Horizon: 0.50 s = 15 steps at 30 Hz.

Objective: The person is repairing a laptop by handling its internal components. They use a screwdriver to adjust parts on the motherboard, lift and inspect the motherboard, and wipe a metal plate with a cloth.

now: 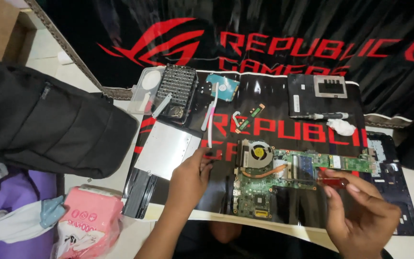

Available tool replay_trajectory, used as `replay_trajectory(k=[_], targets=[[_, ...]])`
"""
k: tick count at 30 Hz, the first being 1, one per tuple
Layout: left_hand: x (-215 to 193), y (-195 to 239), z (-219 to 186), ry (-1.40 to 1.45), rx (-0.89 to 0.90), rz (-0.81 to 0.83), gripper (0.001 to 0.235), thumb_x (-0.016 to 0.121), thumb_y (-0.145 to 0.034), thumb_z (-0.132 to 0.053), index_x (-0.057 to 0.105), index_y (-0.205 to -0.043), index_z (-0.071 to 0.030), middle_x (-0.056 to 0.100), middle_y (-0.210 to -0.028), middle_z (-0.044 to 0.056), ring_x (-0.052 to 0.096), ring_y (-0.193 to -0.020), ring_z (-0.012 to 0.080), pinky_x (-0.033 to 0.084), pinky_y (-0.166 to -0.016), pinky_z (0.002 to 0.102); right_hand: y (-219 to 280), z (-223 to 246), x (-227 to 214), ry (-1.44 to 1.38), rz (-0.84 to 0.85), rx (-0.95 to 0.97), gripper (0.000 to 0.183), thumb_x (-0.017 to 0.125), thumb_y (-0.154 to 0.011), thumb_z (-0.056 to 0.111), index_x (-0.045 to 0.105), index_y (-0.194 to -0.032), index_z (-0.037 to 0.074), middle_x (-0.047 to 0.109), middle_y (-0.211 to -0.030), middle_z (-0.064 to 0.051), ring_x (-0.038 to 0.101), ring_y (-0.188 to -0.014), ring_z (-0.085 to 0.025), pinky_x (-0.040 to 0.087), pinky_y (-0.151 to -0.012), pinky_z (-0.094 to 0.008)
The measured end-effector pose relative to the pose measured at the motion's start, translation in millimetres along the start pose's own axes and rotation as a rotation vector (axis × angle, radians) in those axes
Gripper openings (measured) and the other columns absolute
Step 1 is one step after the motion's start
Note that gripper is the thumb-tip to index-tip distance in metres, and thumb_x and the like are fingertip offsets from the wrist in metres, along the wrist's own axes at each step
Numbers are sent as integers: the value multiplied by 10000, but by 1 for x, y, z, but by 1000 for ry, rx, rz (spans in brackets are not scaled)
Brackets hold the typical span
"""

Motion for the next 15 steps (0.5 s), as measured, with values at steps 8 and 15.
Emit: replay_trajectory(k=[8,15], targets=[[4,-15,-3,-102,-67,126,476,775,-873,-249,624,-1324,-218,782,-821,-72,761,-791,175,581,-746,357,-15,7,-2,55,53,-83,277,566,-995,-22,424,-1207,86,725,-1149,-189,766,-1029,-264,588,-947,-338],[4,-5,-12,-268,-75,40,506,749,-881,-371,602,-1346,-235,753,-1000,-40,734,-814,204,580,-670,399,-17,13,1,16,63,42,79,637,-953,70,642,-1018,26,758,-1052,-150,773,-1041,-279,618,-936,-335]])
Point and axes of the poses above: each hand's wrist, its own y-axis away from the middle knuckle, its own x-axis out of the palm, z = x × y, the point moved 3 cm from there along -y, towards the middle knuckle
